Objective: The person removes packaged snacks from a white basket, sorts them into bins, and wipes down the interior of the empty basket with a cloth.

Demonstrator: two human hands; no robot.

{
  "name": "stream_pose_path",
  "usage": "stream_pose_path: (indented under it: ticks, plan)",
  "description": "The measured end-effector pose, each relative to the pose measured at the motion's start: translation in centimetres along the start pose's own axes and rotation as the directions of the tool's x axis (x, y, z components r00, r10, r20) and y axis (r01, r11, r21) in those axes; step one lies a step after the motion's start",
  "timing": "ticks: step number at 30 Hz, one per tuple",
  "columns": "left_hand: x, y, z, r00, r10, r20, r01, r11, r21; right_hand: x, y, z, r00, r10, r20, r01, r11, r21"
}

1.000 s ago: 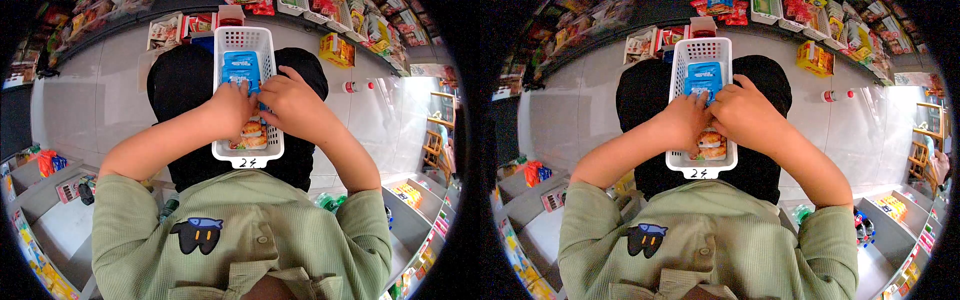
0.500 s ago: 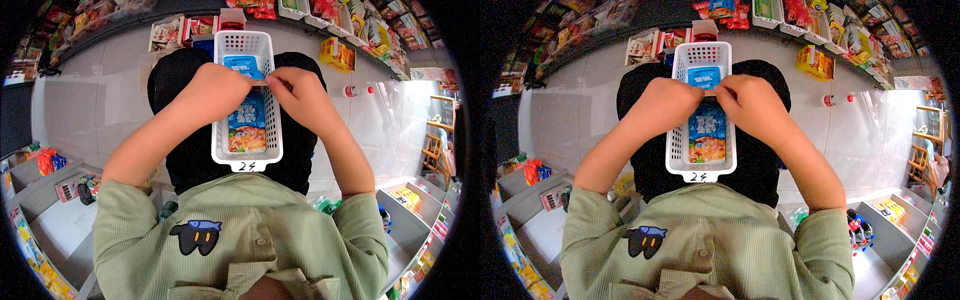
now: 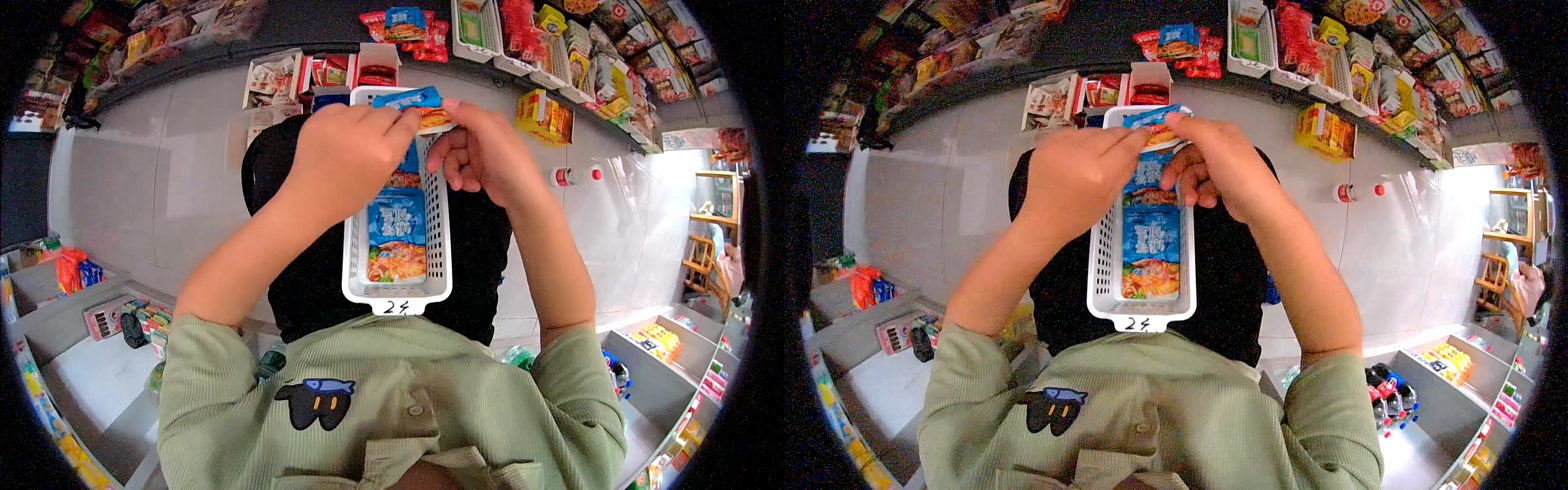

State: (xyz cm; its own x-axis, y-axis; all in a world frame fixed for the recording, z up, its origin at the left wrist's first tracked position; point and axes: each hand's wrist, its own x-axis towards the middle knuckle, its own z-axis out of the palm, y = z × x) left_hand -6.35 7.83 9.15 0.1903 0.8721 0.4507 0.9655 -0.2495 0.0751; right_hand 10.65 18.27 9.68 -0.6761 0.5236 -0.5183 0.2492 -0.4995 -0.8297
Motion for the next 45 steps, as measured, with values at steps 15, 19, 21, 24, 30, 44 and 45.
stream_pose_path:
  ticks: [15, 19, 21, 24, 30, 44, 45]
  plan:
    - [5.3, -8.0, 4.6, 0.729, -0.336, 0.596, 0.667, 0.152, -0.73, 8.3, -1.7, -3.7, 0.937, -0.348, 0.039, 0.346, 0.937, 0.037]
    - [7.1, -12.0, 10.0, 0.655, -0.412, 0.634, 0.69, -0.018, -0.724, 13.6, -2.2, -5.4, 0.953, -0.301, 0.038, 0.3, 0.954, 0.013]
    - [8.5, -14.1, 12.3, 0.684, -0.417, 0.598, 0.671, 0.038, -0.74, 16.8, -2.0, -6.4, 0.957, -0.291, -0.006, 0.29, 0.957, -0.012]
    - [10.2, -17.2, 16.5, 0.697, -0.448, 0.56, 0.665, 0.111, -0.739, 21.7, -1.3, -8.1, 0.958, -0.266, -0.105, 0.263, 0.964, -0.038]
    - [12.9, -21.8, 25.7, 0.659, -0.535, 0.529, 0.737, 0.319, -0.596, 31.1, 1.3, -11.3, 0.928, -0.26, -0.266, 0.24, 0.965, -0.105]
    - [12.3, -27.1, 37.3, 0.558, -0.575, 0.598, 0.828, 0.436, -0.354, 40.9, 5.7, -14.3, 0.928, -0.151, -0.34, 0.092, 0.979, -0.184]
    - [12.2, -27.3, 37.4, 0.558, -0.574, 0.599, 0.828, 0.436, -0.353, 41.0, 5.7, -14.3, 0.928, -0.142, -0.344, 0.077, 0.978, -0.196]
